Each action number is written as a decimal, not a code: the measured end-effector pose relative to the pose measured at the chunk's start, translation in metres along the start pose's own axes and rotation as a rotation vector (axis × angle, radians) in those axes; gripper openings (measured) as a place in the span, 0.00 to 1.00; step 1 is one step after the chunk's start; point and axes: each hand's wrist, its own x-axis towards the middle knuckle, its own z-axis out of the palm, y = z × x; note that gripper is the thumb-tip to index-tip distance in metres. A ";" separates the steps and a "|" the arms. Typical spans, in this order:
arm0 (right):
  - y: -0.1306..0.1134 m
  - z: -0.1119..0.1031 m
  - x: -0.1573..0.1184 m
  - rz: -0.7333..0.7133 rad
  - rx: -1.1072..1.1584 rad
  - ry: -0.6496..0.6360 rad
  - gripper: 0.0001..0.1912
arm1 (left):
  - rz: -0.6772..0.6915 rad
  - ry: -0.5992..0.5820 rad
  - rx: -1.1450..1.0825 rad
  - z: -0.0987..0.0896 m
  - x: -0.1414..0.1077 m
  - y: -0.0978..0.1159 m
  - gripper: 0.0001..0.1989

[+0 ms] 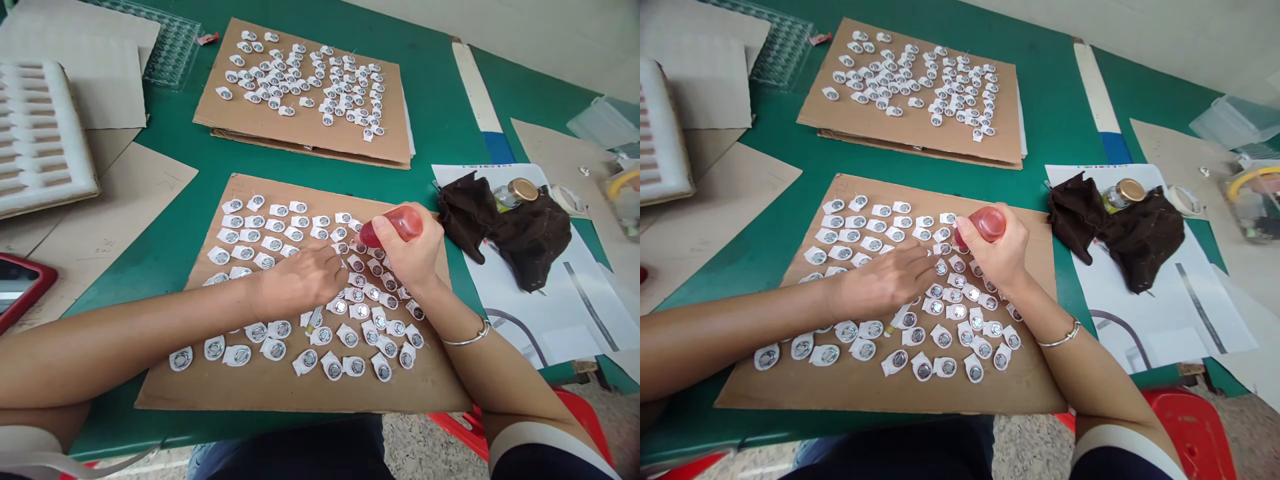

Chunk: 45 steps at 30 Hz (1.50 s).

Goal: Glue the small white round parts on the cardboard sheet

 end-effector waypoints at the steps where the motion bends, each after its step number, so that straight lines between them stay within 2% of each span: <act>1: 0.000 0.000 0.000 -0.003 -0.002 0.002 0.17 | 0.000 -0.004 -0.001 0.000 0.000 0.000 0.14; 7: -0.001 0.000 -0.001 0.000 0.011 0.011 0.17 | -0.008 0.004 0.000 0.001 0.000 0.000 0.14; 12: 0.012 -0.004 0.007 0.143 0.279 0.062 0.17 | -0.071 0.016 -0.044 0.002 -0.003 0.000 0.12; 16: 0.024 -0.005 0.020 0.211 0.541 0.124 0.15 | -0.232 0.086 -0.194 -0.004 -0.004 -0.011 0.10; 20: 0.026 -0.007 0.030 0.183 0.584 0.150 0.14 | -0.480 0.153 -0.418 -0.016 0.000 -0.028 0.07; 23: 0.020 -0.008 0.035 0.130 0.553 0.074 0.15 | -0.672 0.131 -0.578 -0.020 0.006 -0.037 0.05; 26: 0.010 -0.007 0.042 0.100 0.515 -0.030 0.15 | -0.763 0.141 -0.658 -0.016 0.011 -0.039 0.04; 28: 0.004 -0.006 0.048 0.091 0.536 -0.025 0.15 | -0.774 0.183 -0.687 -0.011 0.012 -0.038 0.04; 33: -0.001 -0.004 0.058 0.032 0.563 0.132 0.14 | -0.748 0.215 -0.681 -0.004 0.010 -0.032 0.04; 38: 0.006 -0.002 0.054 0.013 0.455 0.092 0.15 | -0.734 0.201 -0.659 0.001 0.009 -0.030 0.05; 45: 0.010 0.001 0.049 0.023 0.497 0.102 0.14 | -0.700 0.183 -0.638 0.003 0.007 -0.031 0.05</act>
